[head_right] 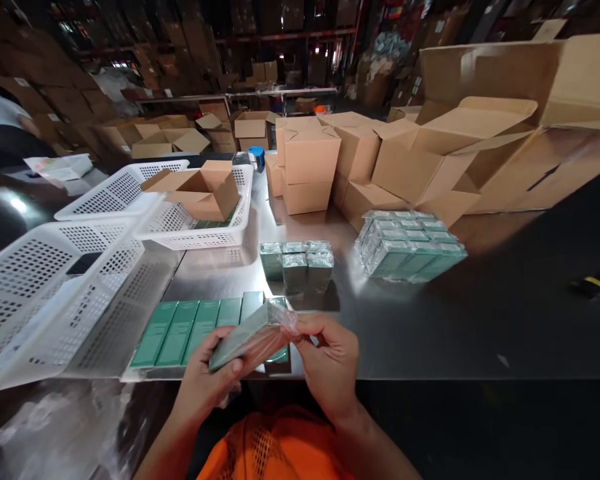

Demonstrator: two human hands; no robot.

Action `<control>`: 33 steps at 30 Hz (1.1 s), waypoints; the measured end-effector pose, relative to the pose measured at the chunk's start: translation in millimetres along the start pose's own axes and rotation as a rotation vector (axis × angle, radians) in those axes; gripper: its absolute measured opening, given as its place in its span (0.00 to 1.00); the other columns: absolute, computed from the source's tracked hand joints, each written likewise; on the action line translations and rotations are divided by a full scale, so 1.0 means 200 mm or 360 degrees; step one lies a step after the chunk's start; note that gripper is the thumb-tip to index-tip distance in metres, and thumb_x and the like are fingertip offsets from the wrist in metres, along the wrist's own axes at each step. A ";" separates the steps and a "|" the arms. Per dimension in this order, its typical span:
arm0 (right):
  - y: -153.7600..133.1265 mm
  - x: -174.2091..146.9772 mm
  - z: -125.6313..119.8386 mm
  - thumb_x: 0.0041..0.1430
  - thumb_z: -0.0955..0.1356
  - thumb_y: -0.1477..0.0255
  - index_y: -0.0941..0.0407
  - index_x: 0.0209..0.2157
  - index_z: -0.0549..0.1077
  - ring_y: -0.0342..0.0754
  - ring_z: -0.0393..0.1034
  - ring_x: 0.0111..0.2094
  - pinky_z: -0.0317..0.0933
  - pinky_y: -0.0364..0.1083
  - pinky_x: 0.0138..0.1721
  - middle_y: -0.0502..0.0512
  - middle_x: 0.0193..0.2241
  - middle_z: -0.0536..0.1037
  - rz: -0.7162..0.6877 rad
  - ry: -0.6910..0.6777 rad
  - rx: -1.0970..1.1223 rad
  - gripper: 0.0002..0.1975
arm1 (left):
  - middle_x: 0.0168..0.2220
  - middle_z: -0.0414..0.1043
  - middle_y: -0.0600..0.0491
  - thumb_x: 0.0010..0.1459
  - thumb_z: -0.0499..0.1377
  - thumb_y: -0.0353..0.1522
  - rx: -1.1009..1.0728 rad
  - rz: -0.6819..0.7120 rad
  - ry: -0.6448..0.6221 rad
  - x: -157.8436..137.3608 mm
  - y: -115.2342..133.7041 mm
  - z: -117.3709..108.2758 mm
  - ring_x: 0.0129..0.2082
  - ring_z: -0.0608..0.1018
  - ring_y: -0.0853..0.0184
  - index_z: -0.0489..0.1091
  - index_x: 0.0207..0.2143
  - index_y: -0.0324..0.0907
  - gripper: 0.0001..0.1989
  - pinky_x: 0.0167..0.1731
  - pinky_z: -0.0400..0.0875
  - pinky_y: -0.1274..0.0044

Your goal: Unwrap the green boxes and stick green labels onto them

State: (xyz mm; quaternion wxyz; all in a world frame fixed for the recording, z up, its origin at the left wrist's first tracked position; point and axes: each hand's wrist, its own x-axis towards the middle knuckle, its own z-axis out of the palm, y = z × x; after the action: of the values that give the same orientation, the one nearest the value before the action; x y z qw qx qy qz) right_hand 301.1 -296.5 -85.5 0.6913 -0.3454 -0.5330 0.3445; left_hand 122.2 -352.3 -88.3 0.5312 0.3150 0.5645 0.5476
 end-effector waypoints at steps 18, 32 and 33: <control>-0.18 0.29 -0.18 0.56 0.75 0.62 0.51 0.45 0.67 0.40 0.58 0.22 0.55 0.40 0.20 0.48 0.33 0.73 -0.0407 0.0315 -0.0211 0.20 | 0.37 0.77 0.51 0.35 0.78 0.41 -0.0596 -0.0309 -0.0127 -0.04 -0.13 -0.03 0.19 0.71 0.77 0.80 0.43 0.45 0.29 0.14 0.60 0.85; -0.08 0.12 -0.28 0.52 0.77 0.55 0.49 0.50 0.79 0.45 0.71 0.33 0.65 0.42 0.33 0.53 0.40 0.77 0.0362 -0.1385 -0.0667 0.25 | 0.38 0.80 0.47 0.55 0.65 0.50 0.0426 0.0479 -0.0185 0.05 -0.14 -0.17 0.30 0.80 0.65 0.75 0.56 0.44 0.30 0.29 0.75 0.75; -0.03 0.09 -0.31 0.52 0.76 0.54 0.51 0.48 0.80 0.46 0.71 0.32 0.65 0.42 0.32 0.54 0.40 0.77 0.0458 -0.1174 -0.0654 0.24 | 0.41 0.81 0.46 0.59 0.61 0.48 0.0736 0.0727 -0.0121 0.06 -0.13 -0.18 0.34 0.81 0.62 0.75 0.56 0.44 0.27 0.33 0.77 0.73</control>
State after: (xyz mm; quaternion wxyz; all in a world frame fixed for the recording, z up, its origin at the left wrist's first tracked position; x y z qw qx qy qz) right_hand 366.0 -291.7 -83.1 0.3170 -0.4003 -0.7478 0.4243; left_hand 91.5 -355.7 -122.0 0.3297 0.5661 0.5684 0.4977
